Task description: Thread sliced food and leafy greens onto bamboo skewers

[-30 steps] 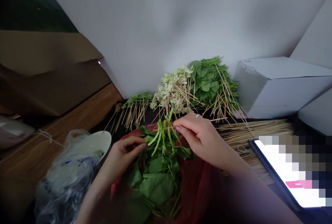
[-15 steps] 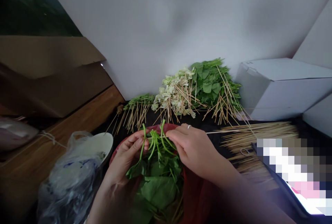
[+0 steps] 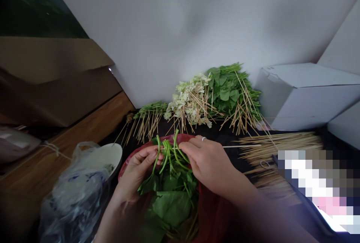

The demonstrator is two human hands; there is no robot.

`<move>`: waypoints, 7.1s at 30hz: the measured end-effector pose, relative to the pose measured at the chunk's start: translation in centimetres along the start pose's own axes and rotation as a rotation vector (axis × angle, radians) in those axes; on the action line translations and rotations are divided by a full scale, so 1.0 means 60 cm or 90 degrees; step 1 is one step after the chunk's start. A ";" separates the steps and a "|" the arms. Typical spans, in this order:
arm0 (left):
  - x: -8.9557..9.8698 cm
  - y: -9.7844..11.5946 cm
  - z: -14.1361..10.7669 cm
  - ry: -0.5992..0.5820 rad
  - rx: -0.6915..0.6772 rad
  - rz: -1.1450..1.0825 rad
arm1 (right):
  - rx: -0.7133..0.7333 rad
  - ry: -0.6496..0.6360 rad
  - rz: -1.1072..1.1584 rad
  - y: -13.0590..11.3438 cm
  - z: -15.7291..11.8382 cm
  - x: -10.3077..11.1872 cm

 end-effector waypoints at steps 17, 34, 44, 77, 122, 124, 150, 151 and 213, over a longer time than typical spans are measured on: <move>0.009 0.008 0.005 -0.027 -0.083 0.118 | 0.015 0.009 -0.010 -0.010 -0.002 -0.009; 0.030 0.080 0.020 -0.027 -0.211 0.355 | 0.018 -0.044 0.182 0.017 0.007 0.023; -0.020 0.030 0.039 -0.180 -0.386 0.943 | 0.012 -0.101 0.232 0.029 0.003 0.031; 0.029 0.150 -0.019 0.074 -0.446 0.718 | 0.004 -0.069 0.207 0.034 0.006 0.028; -0.002 0.026 -0.012 0.017 -0.051 0.002 | -0.043 -0.032 0.214 0.013 0.002 0.021; -0.008 0.017 -0.016 0.018 -0.033 -0.018 | -0.050 -0.032 0.212 0.012 0.000 0.016; 0.013 0.013 -0.019 0.082 -0.067 0.025 | -0.026 -0.017 0.112 -0.007 -0.009 0.008; 0.014 0.012 -0.018 0.083 -0.065 0.023 | -0.024 -0.017 0.111 -0.009 -0.008 0.008; 0.043 0.083 0.012 0.085 -0.257 0.332 | -0.083 -0.007 0.326 0.048 0.003 0.062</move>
Point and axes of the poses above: each hand's wrist, its own z-axis towards the middle knuckle, its own x-axis out of the back of the hand, y = z × x, the point moved 9 cm from there along z, towards the middle knuckle, and after that the axes turned 7 degrees about -x, right-handed, at the moved point
